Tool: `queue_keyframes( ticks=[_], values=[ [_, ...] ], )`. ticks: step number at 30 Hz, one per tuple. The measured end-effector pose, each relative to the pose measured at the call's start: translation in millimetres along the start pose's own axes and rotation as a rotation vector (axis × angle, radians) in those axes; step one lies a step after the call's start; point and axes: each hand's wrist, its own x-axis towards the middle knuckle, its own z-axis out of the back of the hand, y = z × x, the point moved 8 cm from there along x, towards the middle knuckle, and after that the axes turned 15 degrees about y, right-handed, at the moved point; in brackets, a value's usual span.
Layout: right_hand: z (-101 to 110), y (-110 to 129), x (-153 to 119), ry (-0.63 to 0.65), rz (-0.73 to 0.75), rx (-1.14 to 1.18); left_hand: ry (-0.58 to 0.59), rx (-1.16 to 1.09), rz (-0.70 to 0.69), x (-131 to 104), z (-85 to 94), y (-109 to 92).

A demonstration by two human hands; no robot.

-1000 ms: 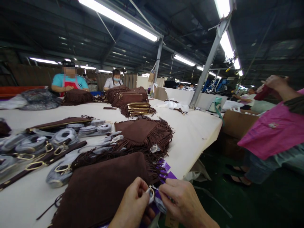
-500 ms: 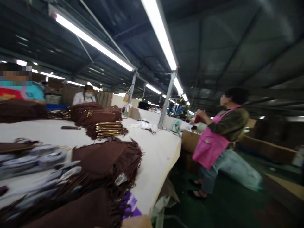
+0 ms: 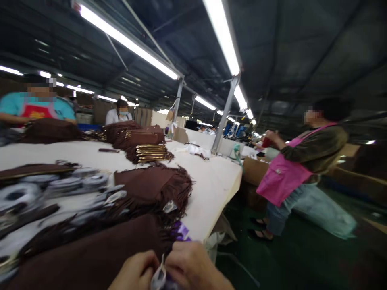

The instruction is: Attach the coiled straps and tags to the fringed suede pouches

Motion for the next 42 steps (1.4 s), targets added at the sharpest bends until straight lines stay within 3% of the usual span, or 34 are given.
queue_keyframes(
  ticks=[4, 13, 24, 34, 42],
  values=[
    [8, 0, -6, 0.037, -0.023, 0.079, 0.021, 0.017, 0.059, -10, -1.7, 3],
    [13, 5, -3, 0.085, 0.01, 0.039, 0.036, 0.026, 0.085, -1, -4.2, 18],
    [5, 6, -5, 0.158, -0.004, -0.057, -0.013, 0.269, 0.099, -12, -5.9, -9],
    [4, 5, -6, 0.137, 0.019, 0.029, -0.002, 0.536, 0.198, -18, -16.3, -10],
    [4, -1, -7, 0.107, 0.001, 0.122, -0.003, 0.479, 0.21, -15, -11.9, -10]
  ],
)
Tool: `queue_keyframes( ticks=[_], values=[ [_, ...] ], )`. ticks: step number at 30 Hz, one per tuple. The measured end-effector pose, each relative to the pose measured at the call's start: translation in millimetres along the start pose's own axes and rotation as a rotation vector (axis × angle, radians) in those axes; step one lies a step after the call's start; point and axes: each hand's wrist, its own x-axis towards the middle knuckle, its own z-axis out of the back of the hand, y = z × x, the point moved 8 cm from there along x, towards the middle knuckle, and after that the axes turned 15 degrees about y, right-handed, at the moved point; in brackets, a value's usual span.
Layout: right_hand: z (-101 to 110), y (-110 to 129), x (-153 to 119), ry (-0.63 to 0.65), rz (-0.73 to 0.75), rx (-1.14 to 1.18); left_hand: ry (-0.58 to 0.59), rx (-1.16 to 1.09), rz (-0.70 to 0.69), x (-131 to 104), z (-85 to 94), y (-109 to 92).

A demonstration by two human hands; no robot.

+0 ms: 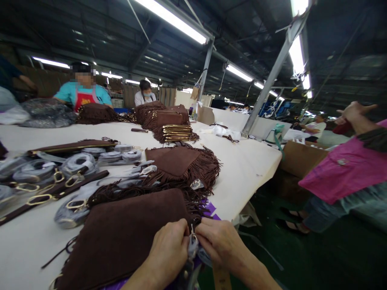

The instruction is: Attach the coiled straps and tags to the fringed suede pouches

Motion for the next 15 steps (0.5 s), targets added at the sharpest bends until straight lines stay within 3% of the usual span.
queue_keyframes(
  ticks=[3, 7, 10, 15],
  values=[
    [5, -5, -3, -0.017, 0.005, 0.14, -0.033, -0.102, -0.045, 2, 4.1, 3],
    [16, -18, -7, -0.067, 0.0, 0.538, -0.024, -0.536, -0.125, 8, 10.2, 15],
    [15, -23, -2, -0.035, -0.01, 0.754, -0.032, -0.76, -0.134, 11, 16.8, 23],
    [20, -17, 15, -0.098, 0.026, 0.732, -0.075, -0.817, -0.171, 9, 26.1, 21]
  ],
)
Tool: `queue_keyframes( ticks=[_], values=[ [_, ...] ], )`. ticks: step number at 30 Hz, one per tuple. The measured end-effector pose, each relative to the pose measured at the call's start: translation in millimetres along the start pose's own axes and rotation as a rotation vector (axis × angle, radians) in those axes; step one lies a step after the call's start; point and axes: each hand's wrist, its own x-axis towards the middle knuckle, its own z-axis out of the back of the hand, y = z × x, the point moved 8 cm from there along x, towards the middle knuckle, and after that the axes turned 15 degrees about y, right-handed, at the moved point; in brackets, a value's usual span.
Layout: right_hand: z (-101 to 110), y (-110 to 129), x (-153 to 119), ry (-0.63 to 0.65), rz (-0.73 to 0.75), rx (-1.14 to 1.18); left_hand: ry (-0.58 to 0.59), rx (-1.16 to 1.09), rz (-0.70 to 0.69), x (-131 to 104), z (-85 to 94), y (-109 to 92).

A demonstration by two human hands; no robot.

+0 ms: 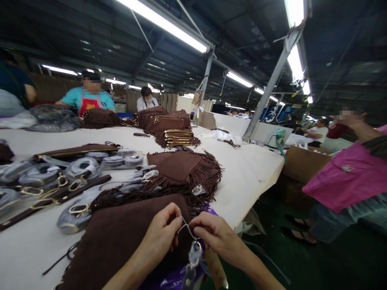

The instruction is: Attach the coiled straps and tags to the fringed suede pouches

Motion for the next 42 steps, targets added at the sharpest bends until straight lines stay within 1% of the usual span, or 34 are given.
queue_keyframes(
  ticks=[4, 8, 11, 13, 14, 19, 21, 25, 27, 29, 31, 33, 35, 37, 38, 40, 42],
  values=[
    [-6, 3, 9, 0.004, 0.062, -0.046, 0.001, -0.034, -0.055, 0, -1.6, -3],
    [-6, -7, 12, -0.038, 0.043, 0.02, -0.023, -0.067, -0.082, 3, 1.4, 2],
    [-6, -19, 12, -0.061, -0.011, 0.109, 0.03, -0.077, -0.072, 7, -4.3, 10],
    [-7, -23, 12, -0.063, -0.031, 0.146, 0.075, -0.061, -0.087, 9, -10.7, 12],
    [-7, -23, 12, -0.062, -0.033, 0.153, 0.077, -0.047, -0.096, 9, -12.7, 12],
    [-8, -20, 12, -0.055, -0.018, 0.126, -0.06, 0.037, -0.087, 7, -10.1, 14],
    [-8, -19, 12, -0.06, -0.013, 0.116, -0.094, 0.09, -0.104, 5, -8.8, 12],
    [-3, -18, 10, -0.101, -0.013, 0.078, -0.116, 0.215, -0.154, 2, -6.9, 4],
    [1, -18, 9, -0.118, -0.025, 0.102, -0.099, 0.22, -0.15, 2, -6.6, 3],
    [0, -21, 9, -0.071, -0.041, 0.235, -0.044, 0.119, -0.114, 4, -8.4, 5],
    [-8, -24, 9, 0.051, -0.049, 0.452, 0.035, -0.074, -0.086, 6, -12.9, 7],
    [-17, -24, 7, 0.171, -0.017, 0.687, 0.1, -0.293, -0.09, 8, -17.6, 7],
    [-20, -25, 5, 0.215, 0.036, 0.896, 0.126, -0.481, -0.115, 8, -19.5, 6],
    [-19, -30, 2, 0.189, 0.079, 1.064, 0.116, -0.61, -0.12, 10, -19.3, 7],
    [-17, -34, 0, 0.163, 0.09, 1.118, 0.091, -0.65, -0.114, 10, -18.0, 9],
    [-16, -41, -1, 0.113, 0.091, 1.149, 0.026, -0.69, -0.094, 10, -14.8, 15],
    [-14, -48, -1, 0.047, 0.072, 1.101, -0.029, -0.688, -0.084, 10, -12.4, 18]
  ],
)
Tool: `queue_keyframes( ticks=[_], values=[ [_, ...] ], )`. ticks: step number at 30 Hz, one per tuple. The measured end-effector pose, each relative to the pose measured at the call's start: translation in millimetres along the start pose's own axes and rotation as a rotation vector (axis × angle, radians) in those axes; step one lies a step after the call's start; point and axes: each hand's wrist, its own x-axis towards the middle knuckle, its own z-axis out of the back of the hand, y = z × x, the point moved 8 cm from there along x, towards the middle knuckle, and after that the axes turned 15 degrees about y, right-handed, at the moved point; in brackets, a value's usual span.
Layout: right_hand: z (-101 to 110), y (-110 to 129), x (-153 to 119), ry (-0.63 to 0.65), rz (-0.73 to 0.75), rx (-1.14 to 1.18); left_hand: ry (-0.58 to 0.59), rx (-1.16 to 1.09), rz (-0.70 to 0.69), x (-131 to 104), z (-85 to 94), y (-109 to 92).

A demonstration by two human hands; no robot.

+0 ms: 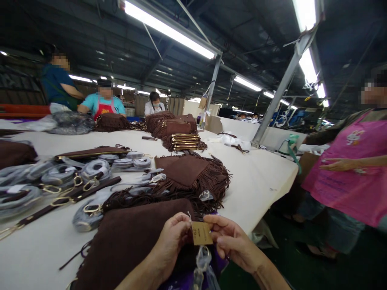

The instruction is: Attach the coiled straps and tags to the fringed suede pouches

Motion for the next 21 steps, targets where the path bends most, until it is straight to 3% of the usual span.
queue_keyframes(
  ticks=[6, 12, 16, 21],
  values=[
    [13, 7, -8, -0.359, 0.143, -0.312, -0.047, 0.029, -0.039, 0, 3.6, 1],
    [-5, 10, -24, -0.515, 0.239, -0.646, -0.132, 0.032, -0.078, 0, 11.0, 4],
    [-12, 10, -30, -0.533, 0.241, -0.84, -0.193, 0.091, -0.094, -6, 14.0, 0],
    [-8, 6, -30, -0.49, 0.2, -0.912, -0.242, 0.242, -0.121, -12, 16.0, -15]
  ],
)
